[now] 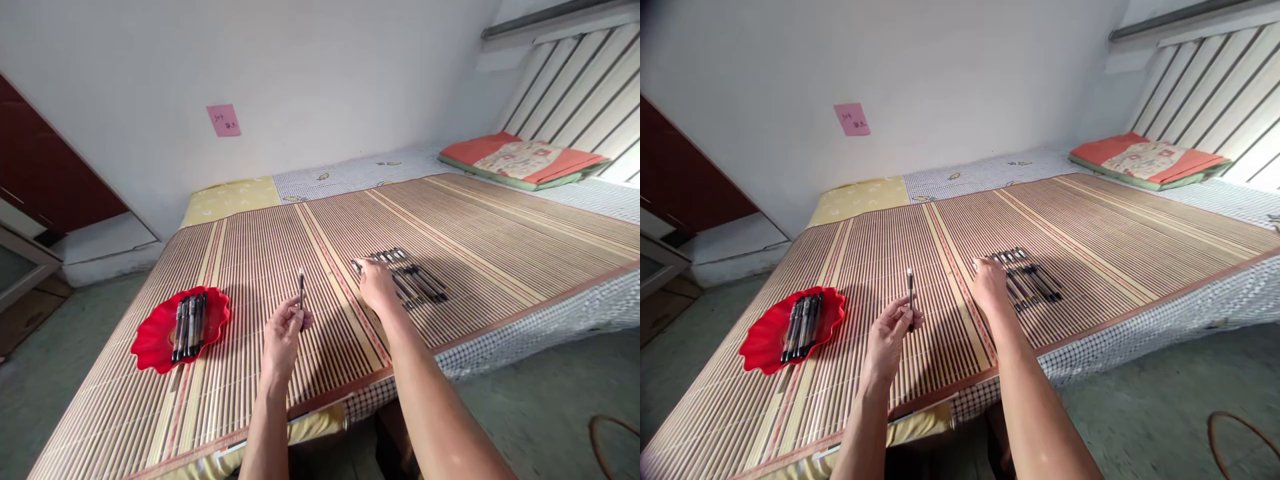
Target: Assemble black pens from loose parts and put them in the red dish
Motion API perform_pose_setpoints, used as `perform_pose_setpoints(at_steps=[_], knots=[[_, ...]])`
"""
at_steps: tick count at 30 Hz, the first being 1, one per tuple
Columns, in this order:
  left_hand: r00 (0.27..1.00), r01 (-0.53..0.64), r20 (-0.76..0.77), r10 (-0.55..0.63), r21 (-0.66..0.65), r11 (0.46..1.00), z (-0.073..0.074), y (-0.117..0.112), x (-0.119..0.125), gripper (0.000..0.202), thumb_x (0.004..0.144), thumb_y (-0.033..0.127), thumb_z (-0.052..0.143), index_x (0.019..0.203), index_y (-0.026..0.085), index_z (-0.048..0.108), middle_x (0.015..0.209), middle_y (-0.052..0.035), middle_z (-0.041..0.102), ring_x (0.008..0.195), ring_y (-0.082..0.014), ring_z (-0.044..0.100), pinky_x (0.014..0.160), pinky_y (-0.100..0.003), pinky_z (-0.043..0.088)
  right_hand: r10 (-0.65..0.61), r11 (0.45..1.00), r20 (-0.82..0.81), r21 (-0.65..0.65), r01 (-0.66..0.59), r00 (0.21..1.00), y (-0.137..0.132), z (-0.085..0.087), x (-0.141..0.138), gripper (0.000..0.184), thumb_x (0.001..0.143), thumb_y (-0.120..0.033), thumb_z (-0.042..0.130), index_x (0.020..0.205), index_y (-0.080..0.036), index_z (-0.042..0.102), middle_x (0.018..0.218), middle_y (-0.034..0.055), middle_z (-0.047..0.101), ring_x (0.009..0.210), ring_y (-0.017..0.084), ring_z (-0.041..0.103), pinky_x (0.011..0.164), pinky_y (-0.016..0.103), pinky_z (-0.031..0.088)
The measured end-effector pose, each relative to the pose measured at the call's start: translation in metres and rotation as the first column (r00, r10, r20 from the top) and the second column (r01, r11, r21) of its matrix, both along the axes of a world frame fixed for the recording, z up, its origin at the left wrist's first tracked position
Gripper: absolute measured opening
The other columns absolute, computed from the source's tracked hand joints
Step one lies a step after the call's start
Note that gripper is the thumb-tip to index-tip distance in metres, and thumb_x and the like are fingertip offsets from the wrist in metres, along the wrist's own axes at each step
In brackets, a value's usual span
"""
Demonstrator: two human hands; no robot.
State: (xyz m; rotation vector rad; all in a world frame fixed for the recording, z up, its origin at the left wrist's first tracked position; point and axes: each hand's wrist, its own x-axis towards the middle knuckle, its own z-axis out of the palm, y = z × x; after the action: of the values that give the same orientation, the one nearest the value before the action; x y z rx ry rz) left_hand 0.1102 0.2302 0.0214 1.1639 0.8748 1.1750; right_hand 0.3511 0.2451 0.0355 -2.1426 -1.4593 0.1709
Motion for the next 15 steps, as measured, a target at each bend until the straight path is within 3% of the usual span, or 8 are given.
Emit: perform_pose_setpoints(at_steps=[4,7,12,15], knots=[[0.999,0.044,0.033,-0.043,-0.021,0.999,0.003,-0.003,0.001,0.034,0.082,0.036,0.076,0.109,0.017,0.071,0.082,-0.0035,0.072,0.074,-0.0162,0.068,0.070,-0.029,0.052,0.027,0.984,0.113,-0.177,-0.007,0.993,0.011,-0.010,-0.007,0.045,0.091,-0.002,0.049,0.125,-0.018,0.073,0.146,0.0122,0.063,0.137,0.034,0.051,0.106,0.043,0.040],[0.997,0.041,0.067,-0.038,-0.042,0.998,0.004,-0.004,0.000,0.028,0.084,0.035,0.074,0.105,0.017,0.071,0.085,-0.0038,0.073,0.071,-0.0132,0.065,0.064,-0.025,0.046,0.036,0.980,0.109,-0.201,-0.014,0.993,0.015,-0.012,-0.013,0.030,0.085,-0.003,0.059,0.105,-0.015,0.078,0.135,0.0155,0.069,0.131,0.036,0.055,0.103,0.043,0.040],[0.993,0.032,0.118,-0.022,-0.077,0.997,0.006,-0.004,0.002,0.033,0.085,0.046,0.077,0.100,0.017,0.071,0.077,-0.0013,0.068,0.058,-0.0083,0.051,0.057,-0.023,0.039,0.047,0.987,0.081,-0.157,-0.034,0.996,0.017,-0.011,-0.021,0.025,0.092,-0.017,0.061,0.114,-0.012,0.075,0.124,0.0167,0.073,0.119,0.030,0.062,0.099,0.039,0.042],[0.990,-0.011,0.137,0.022,-0.078,0.997,0.006,-0.004,0.003,0.038,0.082,0.048,0.081,0.099,0.016,0.072,0.065,0.0032,0.059,0.054,-0.0075,0.044,0.053,-0.022,0.034,0.074,0.986,0.031,-0.149,-0.069,0.997,0.016,-0.015,-0.026,0.023,0.090,-0.012,0.062,0.107,-0.010,0.076,0.115,0.0170,0.076,0.108,0.027,0.068,0.091,0.034,0.047]])
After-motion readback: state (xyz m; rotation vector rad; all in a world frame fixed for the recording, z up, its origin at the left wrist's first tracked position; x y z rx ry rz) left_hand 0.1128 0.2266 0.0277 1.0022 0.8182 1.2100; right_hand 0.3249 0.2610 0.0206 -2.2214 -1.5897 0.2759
